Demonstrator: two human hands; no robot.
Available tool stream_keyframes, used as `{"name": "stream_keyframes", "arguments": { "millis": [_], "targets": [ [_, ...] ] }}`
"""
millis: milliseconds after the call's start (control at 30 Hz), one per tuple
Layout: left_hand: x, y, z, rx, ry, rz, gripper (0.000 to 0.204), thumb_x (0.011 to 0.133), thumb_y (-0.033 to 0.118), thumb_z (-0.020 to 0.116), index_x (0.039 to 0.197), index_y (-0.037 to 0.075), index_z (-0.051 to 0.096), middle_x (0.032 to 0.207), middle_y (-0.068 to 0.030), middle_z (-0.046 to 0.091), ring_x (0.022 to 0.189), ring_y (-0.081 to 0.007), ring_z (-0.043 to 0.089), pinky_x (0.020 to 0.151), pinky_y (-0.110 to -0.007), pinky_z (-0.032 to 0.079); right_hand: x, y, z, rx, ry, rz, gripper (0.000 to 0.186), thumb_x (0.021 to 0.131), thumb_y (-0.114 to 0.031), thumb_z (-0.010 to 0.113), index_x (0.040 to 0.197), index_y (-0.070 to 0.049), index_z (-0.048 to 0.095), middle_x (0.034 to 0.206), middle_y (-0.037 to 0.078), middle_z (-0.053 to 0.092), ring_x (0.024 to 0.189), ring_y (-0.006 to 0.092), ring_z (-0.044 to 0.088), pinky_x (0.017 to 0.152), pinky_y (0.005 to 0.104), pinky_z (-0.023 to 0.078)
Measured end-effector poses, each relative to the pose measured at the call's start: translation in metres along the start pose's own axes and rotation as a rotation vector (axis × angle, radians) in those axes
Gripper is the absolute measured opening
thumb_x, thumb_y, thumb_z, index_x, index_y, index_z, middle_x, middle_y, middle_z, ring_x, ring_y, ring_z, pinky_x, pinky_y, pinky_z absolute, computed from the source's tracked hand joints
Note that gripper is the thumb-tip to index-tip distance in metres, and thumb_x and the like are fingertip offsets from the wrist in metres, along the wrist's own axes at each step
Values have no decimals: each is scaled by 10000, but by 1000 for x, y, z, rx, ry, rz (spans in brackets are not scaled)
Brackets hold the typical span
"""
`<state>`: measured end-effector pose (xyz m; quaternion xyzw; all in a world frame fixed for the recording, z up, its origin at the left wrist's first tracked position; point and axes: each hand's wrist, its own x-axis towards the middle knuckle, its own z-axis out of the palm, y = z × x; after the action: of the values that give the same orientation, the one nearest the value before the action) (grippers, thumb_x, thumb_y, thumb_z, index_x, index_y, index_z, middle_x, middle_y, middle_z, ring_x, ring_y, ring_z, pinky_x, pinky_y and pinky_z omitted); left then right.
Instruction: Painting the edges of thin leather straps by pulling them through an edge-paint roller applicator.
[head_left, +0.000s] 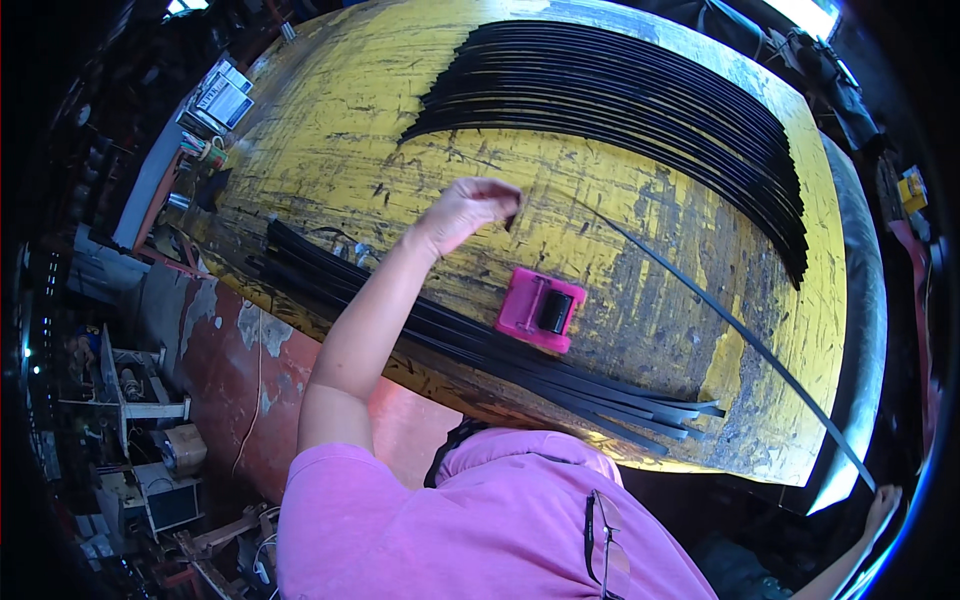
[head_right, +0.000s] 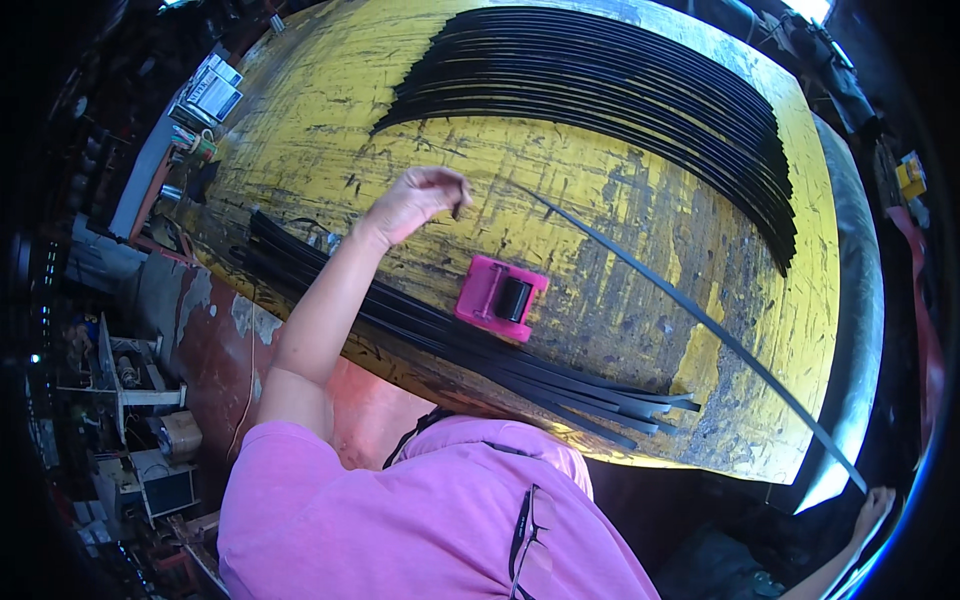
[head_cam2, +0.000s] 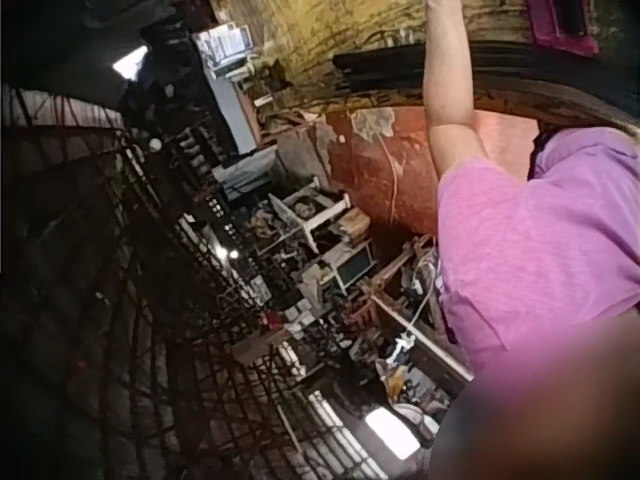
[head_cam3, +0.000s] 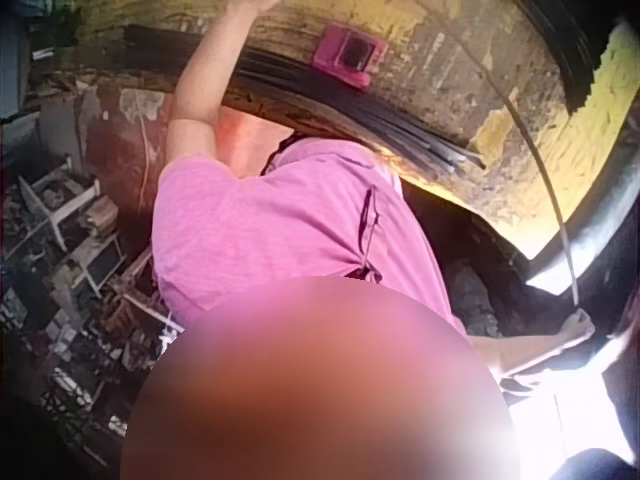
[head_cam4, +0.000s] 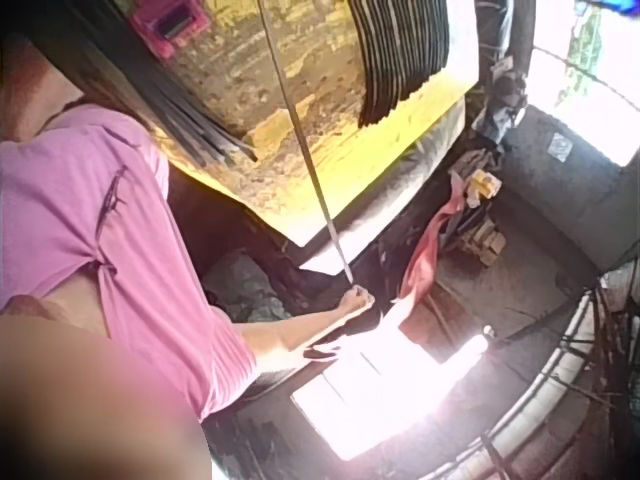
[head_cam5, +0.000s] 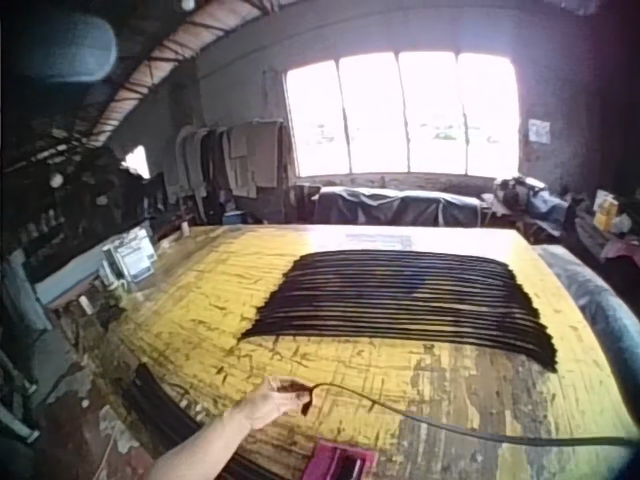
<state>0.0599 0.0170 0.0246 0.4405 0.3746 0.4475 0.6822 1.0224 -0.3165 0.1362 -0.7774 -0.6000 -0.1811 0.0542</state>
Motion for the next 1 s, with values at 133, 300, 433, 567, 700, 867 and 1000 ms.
{"name": "stream_keyframes", "arguments": {
  "millis": [133,300,433,567,700,867,1000],
  "targets": [
    [-2,15,-76,-420,88,-26,139,826,73,622,963,55,642,856,-23,642,819,-135,599,897,-326,441,35,-138,38,479,-292,67,131,678,15,568,716,-7,445,763,64,393,695,175,457,667,284,377],
    [-27,34,-157,-761,337,37,141,835,85,616,974,63,632,875,-10,637,812,-135,589,931,-344,383,56,-269,37,850,-633,241,64,635,-20,587,687,-27,550,694,24,507,663,119,506,615,250,408],
    [-44,49,-206,-881,385,110,155,827,78,622,982,82,634,889,-6,639,805,-136,590,926,-332,374,61,-343,21,1022,-911,333,79,632,-1,601,705,-27,585,647,14,560,592,90,524,572,211,413],
    [-57,59,-243,-923,501,188,167,810,81,642,977,92,644,866,1,650,792,-140,589,891,-348,395,53,-393,17,1263,-945,297,56,689,-32,620,714,-26,570,680,20,554,634,106,538,624,231,440],
    [-61,55,-265,-944,602,194,157,787,112,680,940,93,649,855,23,650,782,-144,588,860,-345,410,34,-415,36,1810,-670,272,155,803,-133,597,927,-71,526,895,36,527,928,155,534,850,318,429],
    [-52,36,-272,-983,641,93,143,791,131,683,926,100,648,836,13,643,782,-140,583,835,-355,414,35,-431,65,2325,-434,455,229,839,-105,559,1055,-31,556,972,82,556,987,216,519,961,377,380],
    [-40,25,-265,-975,536,32,119,806,145,669,905,86,643,825,2,637,761,-145,585,832,-361,422,53,-443,71,2488,-454,628,141,867,-76,541,975,-1,591,913,97,564,916,218,530,911,359,425]
  ]
}}
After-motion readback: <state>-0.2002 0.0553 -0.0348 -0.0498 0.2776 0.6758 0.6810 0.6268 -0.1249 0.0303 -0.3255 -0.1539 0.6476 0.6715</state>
